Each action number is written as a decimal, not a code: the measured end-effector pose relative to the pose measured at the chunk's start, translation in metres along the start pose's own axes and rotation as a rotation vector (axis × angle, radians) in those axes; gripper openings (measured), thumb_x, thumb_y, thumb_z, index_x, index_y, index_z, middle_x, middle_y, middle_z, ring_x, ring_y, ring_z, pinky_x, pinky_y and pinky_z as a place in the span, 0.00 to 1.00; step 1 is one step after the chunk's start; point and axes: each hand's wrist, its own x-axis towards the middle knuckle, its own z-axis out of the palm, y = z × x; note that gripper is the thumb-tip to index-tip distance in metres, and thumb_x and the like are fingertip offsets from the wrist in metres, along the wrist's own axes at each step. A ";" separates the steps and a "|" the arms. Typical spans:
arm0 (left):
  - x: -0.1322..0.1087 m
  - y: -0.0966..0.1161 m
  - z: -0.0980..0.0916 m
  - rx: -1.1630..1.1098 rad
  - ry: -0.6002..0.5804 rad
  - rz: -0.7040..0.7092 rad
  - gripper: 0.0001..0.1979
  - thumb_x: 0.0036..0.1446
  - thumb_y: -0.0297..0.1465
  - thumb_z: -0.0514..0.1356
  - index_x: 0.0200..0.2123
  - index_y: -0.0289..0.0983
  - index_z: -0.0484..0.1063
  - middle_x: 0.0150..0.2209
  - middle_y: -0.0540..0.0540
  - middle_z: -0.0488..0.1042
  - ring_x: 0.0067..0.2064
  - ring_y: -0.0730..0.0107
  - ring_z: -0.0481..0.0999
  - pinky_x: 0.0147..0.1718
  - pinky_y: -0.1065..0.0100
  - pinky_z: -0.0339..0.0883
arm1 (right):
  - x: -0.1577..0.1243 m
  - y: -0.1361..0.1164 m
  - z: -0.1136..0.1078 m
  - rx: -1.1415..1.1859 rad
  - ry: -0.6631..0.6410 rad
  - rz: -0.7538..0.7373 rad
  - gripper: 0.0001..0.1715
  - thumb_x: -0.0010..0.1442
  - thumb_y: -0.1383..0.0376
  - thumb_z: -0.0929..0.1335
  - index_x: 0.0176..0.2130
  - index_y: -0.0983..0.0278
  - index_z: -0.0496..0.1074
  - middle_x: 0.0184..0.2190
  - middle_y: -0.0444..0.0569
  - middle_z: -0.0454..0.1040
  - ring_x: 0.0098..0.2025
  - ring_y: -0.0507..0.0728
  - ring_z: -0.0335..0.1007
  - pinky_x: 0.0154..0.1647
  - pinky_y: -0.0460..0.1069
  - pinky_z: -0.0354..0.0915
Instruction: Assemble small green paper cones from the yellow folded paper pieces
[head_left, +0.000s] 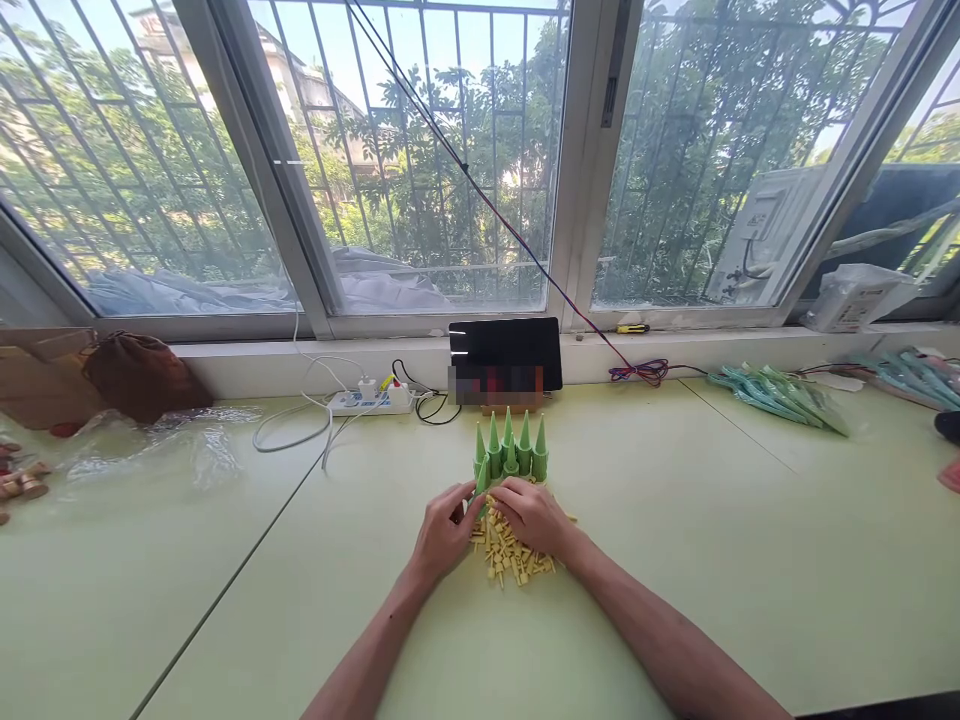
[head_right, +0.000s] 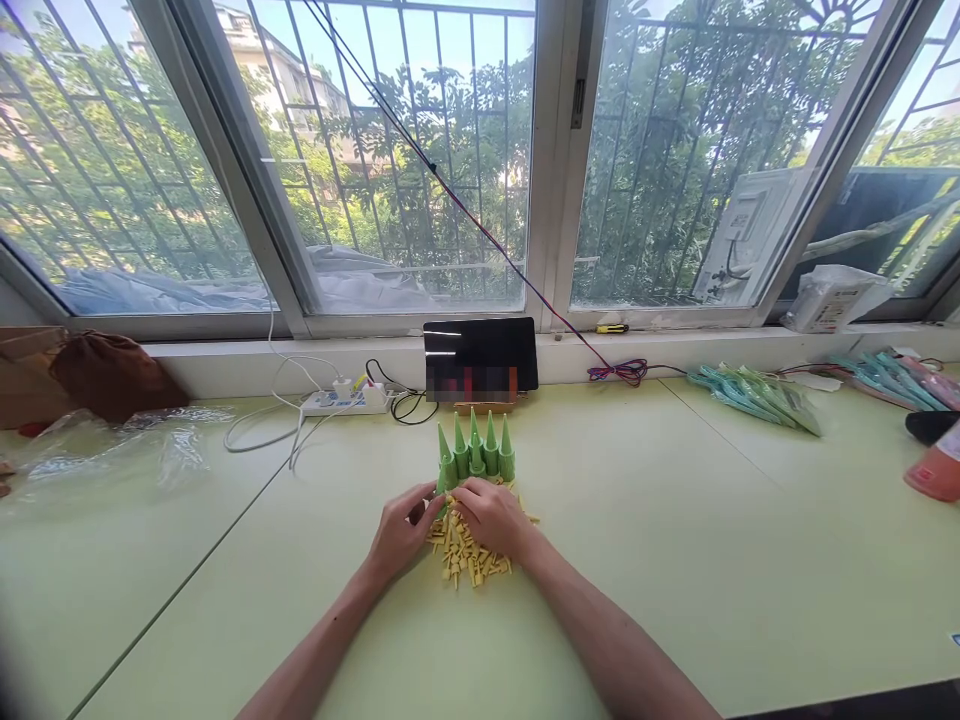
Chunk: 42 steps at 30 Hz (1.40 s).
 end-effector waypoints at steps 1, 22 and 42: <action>0.000 0.001 0.000 0.003 0.000 0.005 0.15 0.66 0.39 0.57 0.45 0.36 0.80 0.27 0.50 0.73 0.23 0.74 0.65 0.25 0.72 0.62 | 0.000 0.000 0.000 -0.006 0.002 -0.003 0.13 0.75 0.67 0.59 0.44 0.63 0.72 0.36 0.51 0.76 0.37 0.57 0.73 0.36 0.48 0.66; -0.003 0.002 0.002 0.061 -0.040 0.036 0.12 0.67 0.36 0.57 0.44 0.37 0.78 0.29 0.50 0.74 0.24 0.74 0.65 0.27 0.72 0.63 | 0.001 0.001 0.002 0.058 0.141 0.038 0.16 0.77 0.62 0.57 0.49 0.64 0.70 0.38 0.53 0.79 0.38 0.59 0.76 0.37 0.51 0.71; -0.004 0.001 0.000 0.034 -0.046 0.018 0.12 0.67 0.37 0.56 0.37 0.36 0.75 0.27 0.51 0.73 0.22 0.75 0.63 0.25 0.72 0.59 | 0.001 0.006 0.006 -0.005 0.129 -0.019 0.17 0.76 0.66 0.59 0.53 0.66 0.73 0.36 0.53 0.78 0.37 0.58 0.76 0.36 0.50 0.72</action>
